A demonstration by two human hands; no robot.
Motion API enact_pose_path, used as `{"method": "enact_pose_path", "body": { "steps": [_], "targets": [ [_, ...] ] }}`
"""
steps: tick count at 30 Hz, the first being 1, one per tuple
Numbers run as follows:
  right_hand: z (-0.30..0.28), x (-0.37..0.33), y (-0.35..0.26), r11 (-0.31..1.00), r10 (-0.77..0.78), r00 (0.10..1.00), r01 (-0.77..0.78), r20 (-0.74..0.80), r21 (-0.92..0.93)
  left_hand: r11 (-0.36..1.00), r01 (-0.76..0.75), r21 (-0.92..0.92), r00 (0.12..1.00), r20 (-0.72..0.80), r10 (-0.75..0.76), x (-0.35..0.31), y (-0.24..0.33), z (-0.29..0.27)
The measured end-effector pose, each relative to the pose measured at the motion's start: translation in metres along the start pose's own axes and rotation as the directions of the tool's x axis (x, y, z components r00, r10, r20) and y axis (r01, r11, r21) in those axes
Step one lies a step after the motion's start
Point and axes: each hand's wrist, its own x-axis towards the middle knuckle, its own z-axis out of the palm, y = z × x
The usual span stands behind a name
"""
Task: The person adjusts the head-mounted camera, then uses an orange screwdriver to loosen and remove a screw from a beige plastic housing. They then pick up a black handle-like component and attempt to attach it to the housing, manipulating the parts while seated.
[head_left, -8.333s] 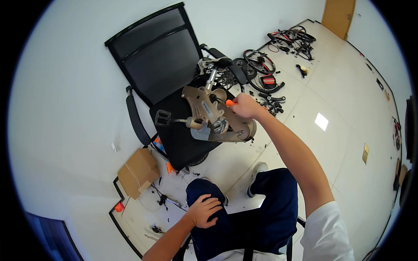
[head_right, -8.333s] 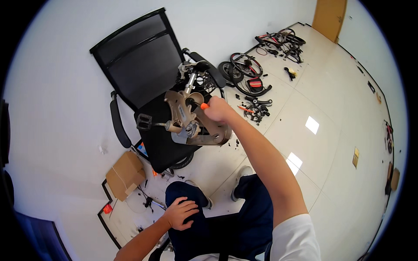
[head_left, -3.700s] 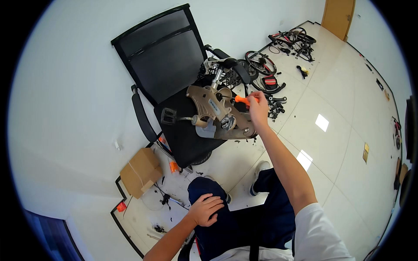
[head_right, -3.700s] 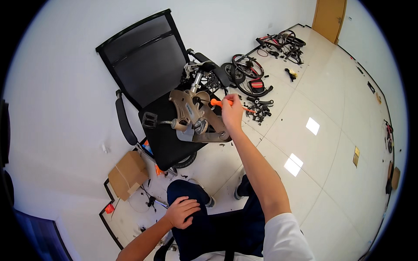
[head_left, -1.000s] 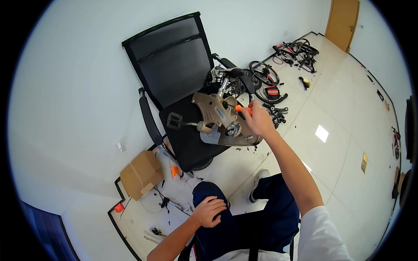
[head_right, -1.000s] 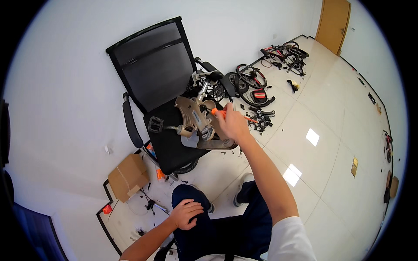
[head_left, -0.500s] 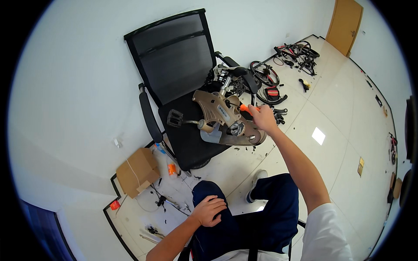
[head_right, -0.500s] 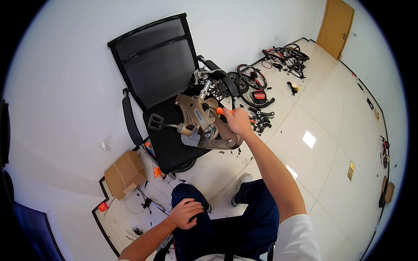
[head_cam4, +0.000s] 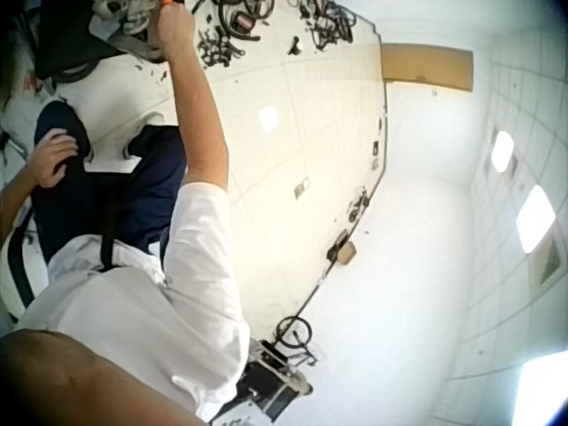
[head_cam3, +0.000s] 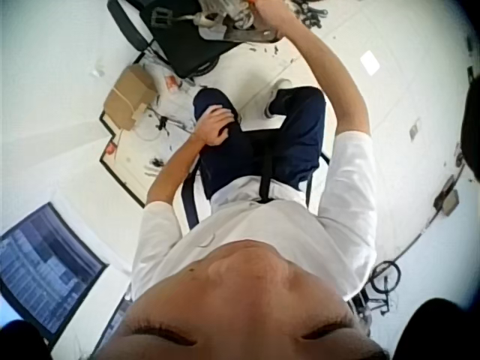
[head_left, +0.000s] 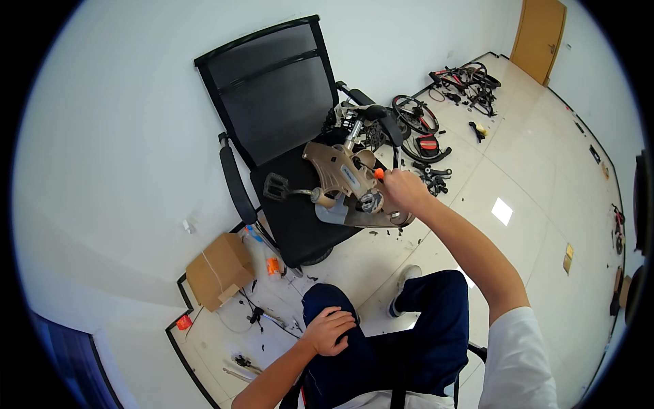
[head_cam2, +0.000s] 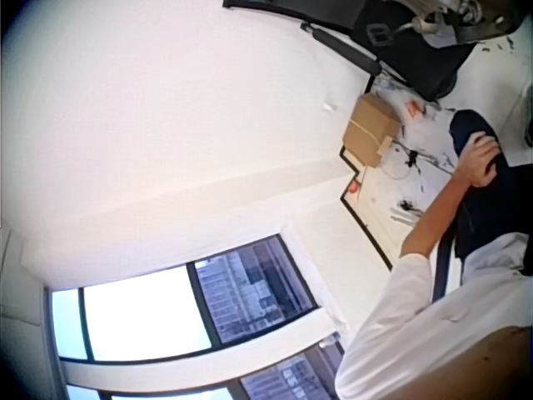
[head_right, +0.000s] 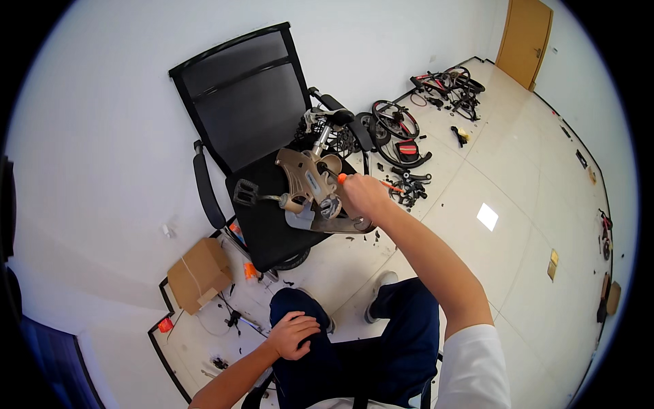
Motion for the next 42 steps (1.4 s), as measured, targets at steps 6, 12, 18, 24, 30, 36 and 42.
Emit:
{"method": "enact_pose_path", "body": {
  "steps": [6, 12, 18, 24, 30, 36, 42],
  "targets": [
    [-0.002, 0.016, -0.012, 0.840, 0.277, 0.947, -0.320, 0.161, 0.439, 1.000, -0.011, -0.006, 1.000, 0.010, 0.011, -0.003, -0.002, 0.002],
    [0.005, 0.011, -0.025, 0.835, 0.285, 0.952, -0.304, 0.111, 0.458, 1.000, 0.014, -0.003, 1.000, 0.005, -0.014, -0.018, 0.009, 0.005],
    [0.039, -0.045, -0.060, 0.815, 0.224, 0.974, -0.194, 0.013, 0.546, 0.999, 0.035, 0.006, 0.999, -0.027, -0.035, -0.035, 0.002, 0.001],
    [0.088, -0.037, -0.113, 0.843, 0.148, 0.989, -0.122, -0.007, 0.524, 1.000, 0.020, 0.000, 1.000, -0.015, -0.020, -0.046, -0.023, 0.002],
    [0.106, -0.017, -0.105, 0.819, 0.225, 0.960, -0.278, 0.164, 0.501, 1.000, 0.012, 0.004, 0.999, -0.030, -0.012, -0.047, -0.037, -0.009],
    [0.106, -0.019, -0.126, 0.854, 0.229, 0.968, -0.252, 0.107, 0.455, 0.999, 0.017, -0.033, 1.000, -0.024, -0.017, -0.058, -0.045, -0.010],
    [0.115, -0.012, -0.123, 0.847, 0.190, 0.975, -0.222, 0.114, 0.483, 1.000, 0.014, -0.027, 0.998, -0.064, -0.016, -0.061, -0.056, -0.006]
  ]
}}
